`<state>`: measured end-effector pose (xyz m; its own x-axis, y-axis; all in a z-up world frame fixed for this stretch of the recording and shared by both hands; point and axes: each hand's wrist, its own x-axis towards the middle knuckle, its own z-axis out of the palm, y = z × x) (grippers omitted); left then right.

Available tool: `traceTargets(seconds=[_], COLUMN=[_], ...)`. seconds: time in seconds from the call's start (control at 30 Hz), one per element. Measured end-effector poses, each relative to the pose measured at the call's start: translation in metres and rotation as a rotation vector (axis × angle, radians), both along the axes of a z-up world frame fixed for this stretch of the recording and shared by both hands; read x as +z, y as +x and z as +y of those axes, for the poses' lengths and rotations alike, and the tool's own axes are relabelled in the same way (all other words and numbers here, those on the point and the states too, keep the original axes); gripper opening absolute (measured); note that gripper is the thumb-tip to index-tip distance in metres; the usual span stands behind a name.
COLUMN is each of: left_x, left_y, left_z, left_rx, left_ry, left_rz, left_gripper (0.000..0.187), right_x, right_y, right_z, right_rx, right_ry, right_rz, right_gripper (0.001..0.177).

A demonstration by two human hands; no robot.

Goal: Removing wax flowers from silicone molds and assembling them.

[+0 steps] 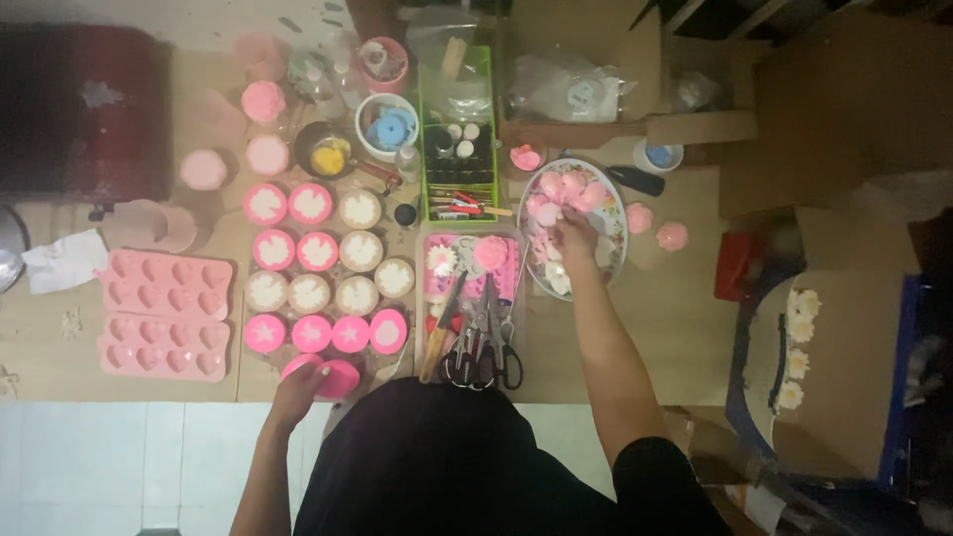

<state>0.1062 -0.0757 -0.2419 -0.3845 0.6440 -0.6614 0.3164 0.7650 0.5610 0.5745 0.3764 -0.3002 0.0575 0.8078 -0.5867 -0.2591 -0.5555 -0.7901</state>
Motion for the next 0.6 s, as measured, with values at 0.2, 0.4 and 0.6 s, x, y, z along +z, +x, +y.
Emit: traceTargets(seconds=[0.2,0.4,0.6], left_x=[0.009,0.001,0.006], left_y=[0.016,0.019,0.024], left_z=[0.009,0.003,0.018], left_rx=[0.089,0.091,-0.071], left_ry=[0.125,0.227,0.223], left_rz=[0.029,0.054,0.017], left_gripper=[0.049,0.046,0.039], right_x=[-0.027,-0.030,0.074], right_y=[0.017,0.052,0.026], right_z=[0.001,-0.002,-0.062], right_rx=[-0.157,-0.167,-0.022], right_ry=[0.183,0.181,0.107], right_rz=[0.124,0.024,-0.132], right_gripper=[0.040,0.030,0.030])
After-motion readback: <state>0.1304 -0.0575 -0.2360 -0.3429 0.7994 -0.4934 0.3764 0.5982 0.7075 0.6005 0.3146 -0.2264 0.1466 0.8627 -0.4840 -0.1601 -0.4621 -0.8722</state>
